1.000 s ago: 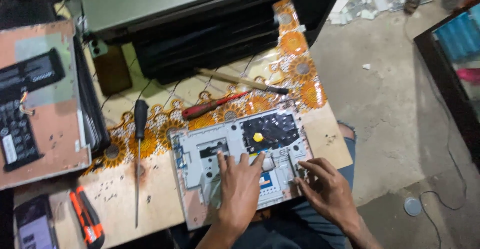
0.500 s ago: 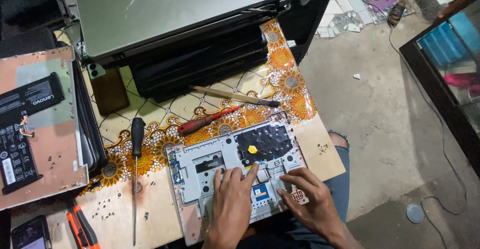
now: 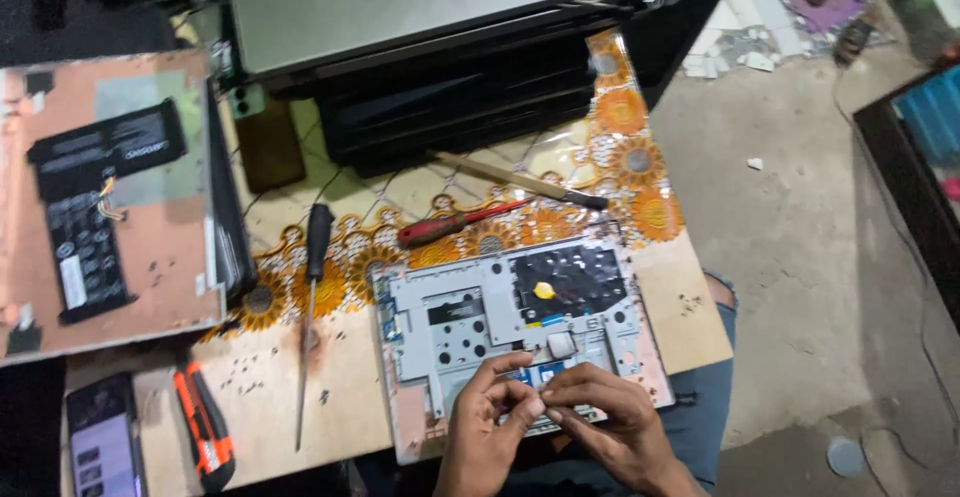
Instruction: The person is performing electronics repair on a laptop, specifically connecting internal ribbon cables and using a screwdriver to fasten components.
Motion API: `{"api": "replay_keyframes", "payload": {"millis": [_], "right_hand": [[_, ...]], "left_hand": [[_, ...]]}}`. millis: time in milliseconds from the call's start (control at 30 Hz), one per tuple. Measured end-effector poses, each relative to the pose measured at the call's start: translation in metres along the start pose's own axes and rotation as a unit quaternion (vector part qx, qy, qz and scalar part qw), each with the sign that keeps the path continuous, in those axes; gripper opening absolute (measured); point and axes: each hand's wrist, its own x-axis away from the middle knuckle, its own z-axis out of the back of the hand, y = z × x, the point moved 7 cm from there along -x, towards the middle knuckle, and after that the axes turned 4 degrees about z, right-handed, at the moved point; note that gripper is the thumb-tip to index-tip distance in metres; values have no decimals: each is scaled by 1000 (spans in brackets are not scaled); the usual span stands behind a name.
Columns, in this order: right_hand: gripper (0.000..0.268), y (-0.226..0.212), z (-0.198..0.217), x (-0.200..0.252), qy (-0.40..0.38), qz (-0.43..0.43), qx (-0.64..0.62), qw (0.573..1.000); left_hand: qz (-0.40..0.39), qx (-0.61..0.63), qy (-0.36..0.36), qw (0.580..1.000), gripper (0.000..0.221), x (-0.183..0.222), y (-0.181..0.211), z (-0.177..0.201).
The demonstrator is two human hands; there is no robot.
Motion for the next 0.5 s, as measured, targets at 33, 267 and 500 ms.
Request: {"api": "replay_keyframes", "payload": {"millis": [33,267,500], "right_hand": [[17,1,0,0,-9,-1,-4,1000],[7,-2,-5,-2,-86,1,96,992],[10,13,3,-9,-101,6,177,979]], "left_hand": [[0,5,8,1000,38,0,-4,2],[-38,50,23,998,18,-5,-33,1],[-260,-119,125,950,22,10,1,4]]}}
